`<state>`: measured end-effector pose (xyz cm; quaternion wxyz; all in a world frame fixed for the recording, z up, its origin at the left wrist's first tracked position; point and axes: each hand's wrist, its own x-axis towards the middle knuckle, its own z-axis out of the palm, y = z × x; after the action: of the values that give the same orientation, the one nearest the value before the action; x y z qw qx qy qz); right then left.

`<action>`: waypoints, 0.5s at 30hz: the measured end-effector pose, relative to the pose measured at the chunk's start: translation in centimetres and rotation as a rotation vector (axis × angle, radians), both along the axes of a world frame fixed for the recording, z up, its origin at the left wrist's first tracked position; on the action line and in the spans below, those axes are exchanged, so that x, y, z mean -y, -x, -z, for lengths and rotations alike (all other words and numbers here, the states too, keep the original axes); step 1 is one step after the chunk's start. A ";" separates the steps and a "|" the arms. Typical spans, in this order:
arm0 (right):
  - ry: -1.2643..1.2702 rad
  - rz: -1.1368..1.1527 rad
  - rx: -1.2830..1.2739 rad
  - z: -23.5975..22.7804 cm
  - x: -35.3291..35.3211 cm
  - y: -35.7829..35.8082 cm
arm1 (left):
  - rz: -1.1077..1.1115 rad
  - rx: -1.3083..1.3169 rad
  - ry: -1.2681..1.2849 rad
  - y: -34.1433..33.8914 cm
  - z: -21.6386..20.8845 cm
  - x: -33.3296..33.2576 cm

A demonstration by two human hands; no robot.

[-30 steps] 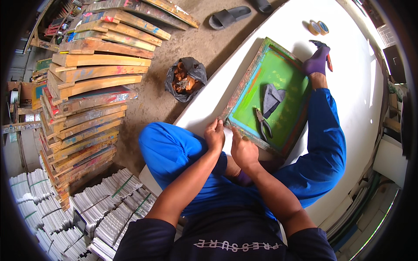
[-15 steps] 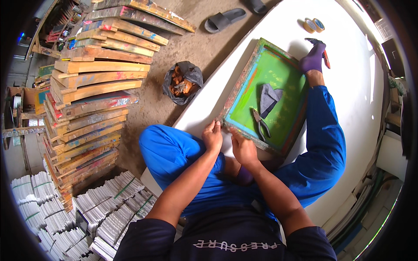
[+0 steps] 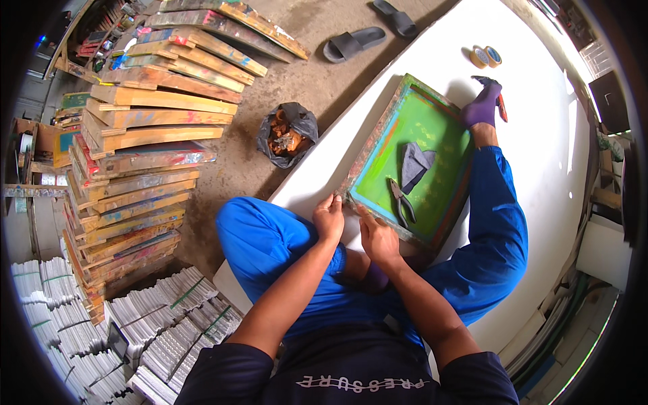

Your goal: The person sits on the floor and uses pliers to cut and trim small metal wires or staples on a white surface. They repeatedly pick up pieces, cut them, and place the trimmed pieces into a nearby container.

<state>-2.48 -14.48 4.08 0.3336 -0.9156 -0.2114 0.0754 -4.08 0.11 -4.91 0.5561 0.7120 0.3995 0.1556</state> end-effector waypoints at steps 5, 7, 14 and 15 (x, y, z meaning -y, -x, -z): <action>-0.051 0.264 -0.454 -1.2 -0.1 -0.2 | -0.002 -0.050 0.021 -0.2 -0.8 0.4; -0.079 0.301 -0.521 -1.8 0.3 -0.4 | -0.006 -0.038 0.044 -0.3 -1.4 0.3; -0.081 0.275 -0.461 -2.2 -0.4 -0.3 | -0.020 -0.005 0.053 -0.2 -0.3 0.1; -0.112 0.262 -0.460 -2.2 -0.5 -0.3 | -0.023 0.025 0.009 -0.3 -0.4 0.2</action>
<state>-2.22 -13.98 6.27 0.4297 -0.8742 -0.0135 0.2256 -3.74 -0.08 -4.50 0.5626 0.7028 0.4013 0.1690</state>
